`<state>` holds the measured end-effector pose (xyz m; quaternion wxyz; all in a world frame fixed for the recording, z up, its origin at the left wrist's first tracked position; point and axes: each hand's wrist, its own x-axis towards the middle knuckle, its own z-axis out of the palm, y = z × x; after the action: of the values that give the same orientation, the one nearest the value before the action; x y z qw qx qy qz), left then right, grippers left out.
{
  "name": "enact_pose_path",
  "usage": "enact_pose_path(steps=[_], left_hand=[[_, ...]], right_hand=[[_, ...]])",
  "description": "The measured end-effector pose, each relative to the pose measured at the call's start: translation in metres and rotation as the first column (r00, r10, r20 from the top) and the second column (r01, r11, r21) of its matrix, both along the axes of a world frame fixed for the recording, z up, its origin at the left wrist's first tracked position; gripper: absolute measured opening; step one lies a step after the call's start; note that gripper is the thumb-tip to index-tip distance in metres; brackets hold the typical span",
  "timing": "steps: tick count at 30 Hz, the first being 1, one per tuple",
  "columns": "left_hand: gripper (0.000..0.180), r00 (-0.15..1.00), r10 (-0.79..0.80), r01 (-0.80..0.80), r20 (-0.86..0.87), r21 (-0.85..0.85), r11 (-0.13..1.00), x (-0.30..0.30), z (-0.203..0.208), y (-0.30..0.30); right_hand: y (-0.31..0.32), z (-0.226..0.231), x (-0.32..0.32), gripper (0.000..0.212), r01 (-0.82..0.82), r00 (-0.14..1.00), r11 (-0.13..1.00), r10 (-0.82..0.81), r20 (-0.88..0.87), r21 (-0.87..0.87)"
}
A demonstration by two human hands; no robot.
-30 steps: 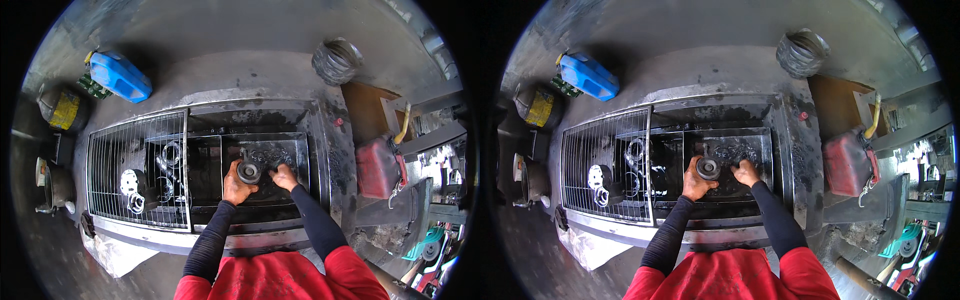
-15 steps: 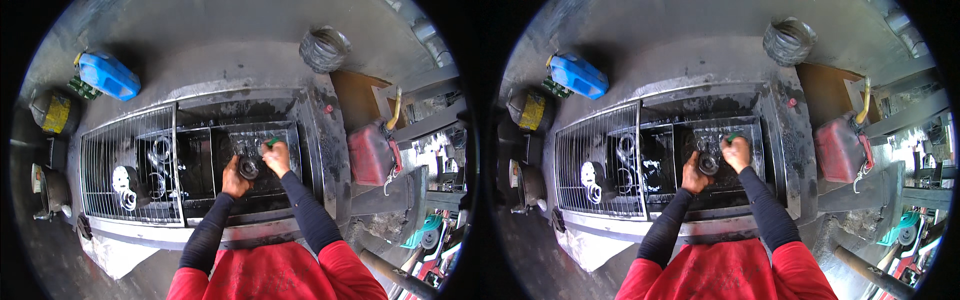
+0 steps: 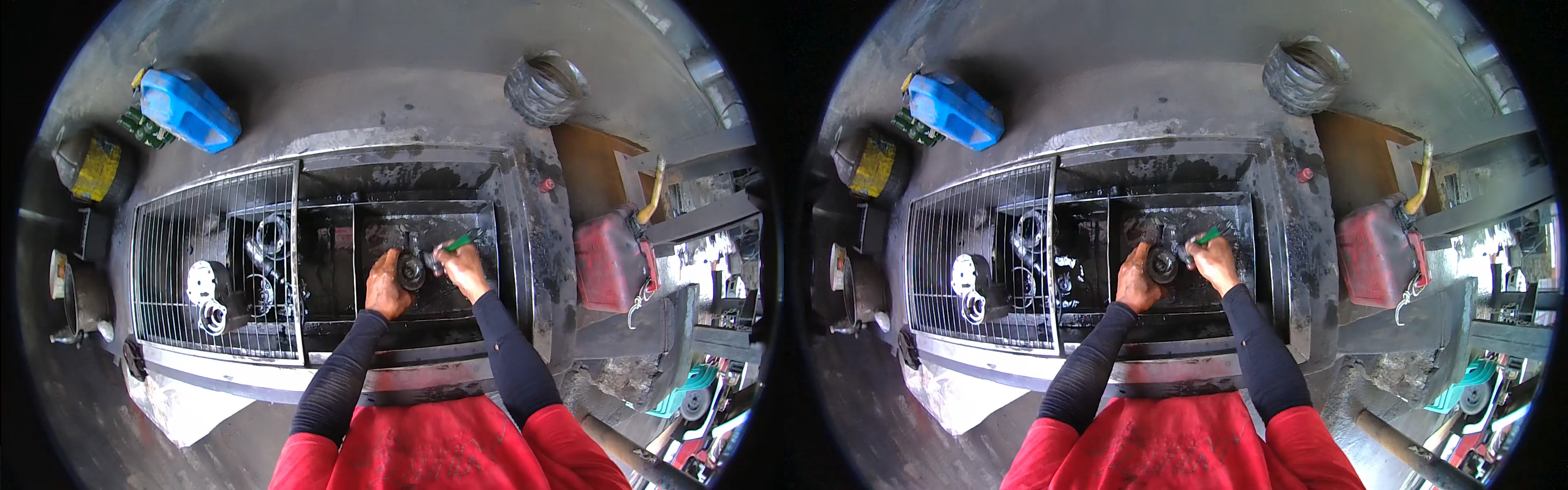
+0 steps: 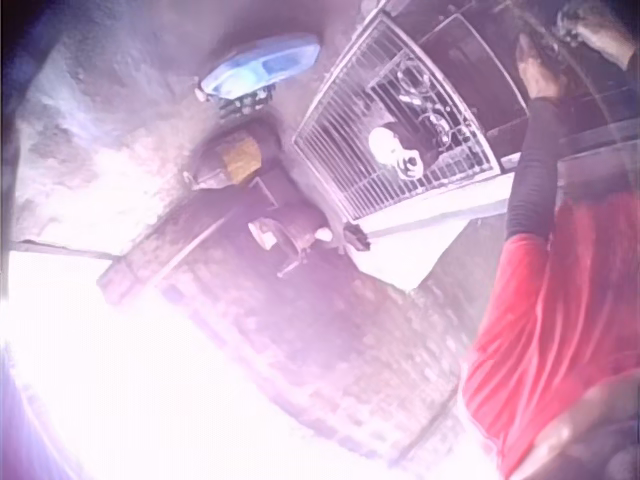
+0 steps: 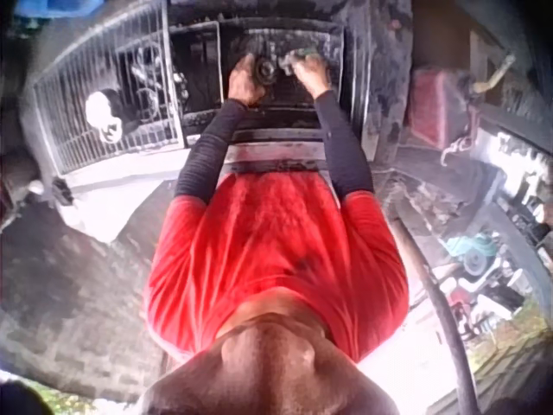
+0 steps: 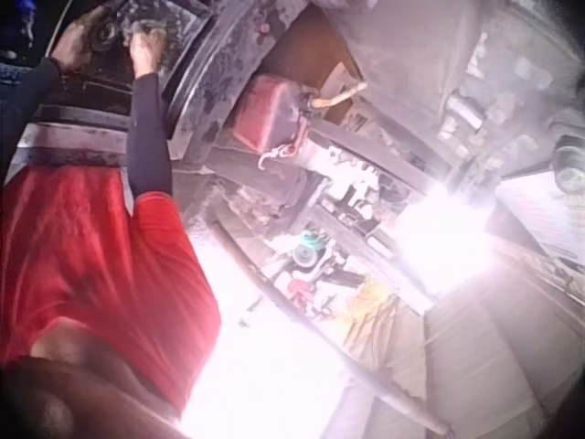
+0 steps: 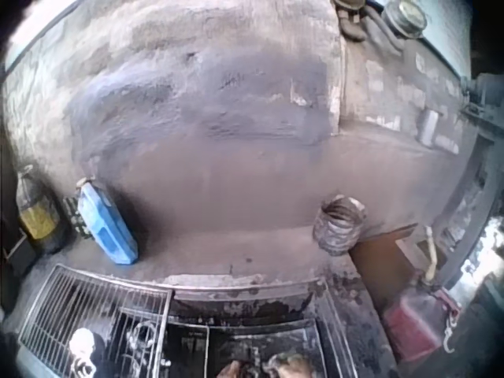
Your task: The person scrubs several small mechanical parts in a metal sink using a green brush and rinses them with a hose. They handle each part individually, scrubbing surfaces and rinsing before placing them on a nearby metal stand.
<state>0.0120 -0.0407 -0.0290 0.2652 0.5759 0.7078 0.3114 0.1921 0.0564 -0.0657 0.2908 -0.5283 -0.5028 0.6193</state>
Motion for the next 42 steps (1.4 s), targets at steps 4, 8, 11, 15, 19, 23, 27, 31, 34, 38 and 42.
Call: enact_pose_path(steps=[4, 8, 11, 15, 19, 23, 27, 31, 34, 38, 42], left_hand=[[0.082, 0.997, 0.029, -0.033, 0.074, 0.059, 0.998, 0.002, -0.012, 0.004], [0.082, 0.997, 0.023, -0.013, -0.079, 0.126, 0.992, 0.004, -0.009, 0.006], [0.079, 1.000, 0.005, -0.007, 0.030, 0.091, 0.996, 0.001, 0.001, 0.006], [0.078, 0.997, 0.029, -0.031, 0.066, 0.031, 0.999, -0.003, 0.014, 0.008], [0.083, 0.988, 0.086, -0.085, 0.127, -0.016, 0.996, -0.004, 0.022, 0.010], [0.088, 0.919, 0.337, -0.309, 0.202, -0.162, 0.937, -0.002, 0.015, 0.008], [0.091, 0.847, 0.472, -0.448, 0.244, -0.149, 0.881, 0.002, -0.014, 0.010], [0.091, 0.834, 0.510, -0.492, 0.210, -0.135, 0.860, 0.000, -0.044, 0.014], [0.091, 0.882, 0.435, -0.422, 0.183, -0.107, 0.900, -0.003, -0.050, 0.012], [0.100, 0.867, 0.450, -0.405, 0.214, -0.223, 0.887, -0.005, -0.034, 0.009], [0.114, 0.922, 0.322, -0.319, 0.215, -0.050, 0.947, 0.011, -0.016, 0.009]], right_hand=[[-0.015, 0.048, -0.021, 0.021, -0.323, 0.941, 0.939, 0.332, -0.067, 0.113], [-0.005, 0.080, -0.030, 0.018, -0.182, 0.983, 0.983, 0.181, 0.030, 0.039], [-0.005, 0.084, -0.032, 0.023, -0.360, 0.932, 0.931, 0.357, 0.058, 0.065], [0.002, 0.063, -0.024, 0.021, -0.352, 0.935, 0.935, 0.349, 0.061, 0.039], [0.030, 0.012, -0.011, 0.025, -0.164, 0.977, 0.986, 0.159, 0.140, 0.021], [0.017, -0.039, -0.009, 0.030, -0.090, 0.616, 0.963, -0.148, 0.774, 0.256], [-0.008, -0.041, -0.021, 0.024, 0.091, 0.995, 0.983, -0.083, 0.054, -0.163], [-0.022, -0.020, -0.036, 0.014, 0.215, 0.948, 0.936, -0.268, -0.170, -0.279], [-0.026, -0.025, -0.043, 0.012, 0.165, 0.859, 0.937, -0.290, -0.422, -0.309], [-0.014, -0.058, -0.026, 0.015, 0.163, 0.982, 0.921, -0.185, -0.030, -0.355], [0.003, -0.074, -0.009, 0.032, -0.047, 0.611, 0.712, -0.535, 0.584, 0.700]])
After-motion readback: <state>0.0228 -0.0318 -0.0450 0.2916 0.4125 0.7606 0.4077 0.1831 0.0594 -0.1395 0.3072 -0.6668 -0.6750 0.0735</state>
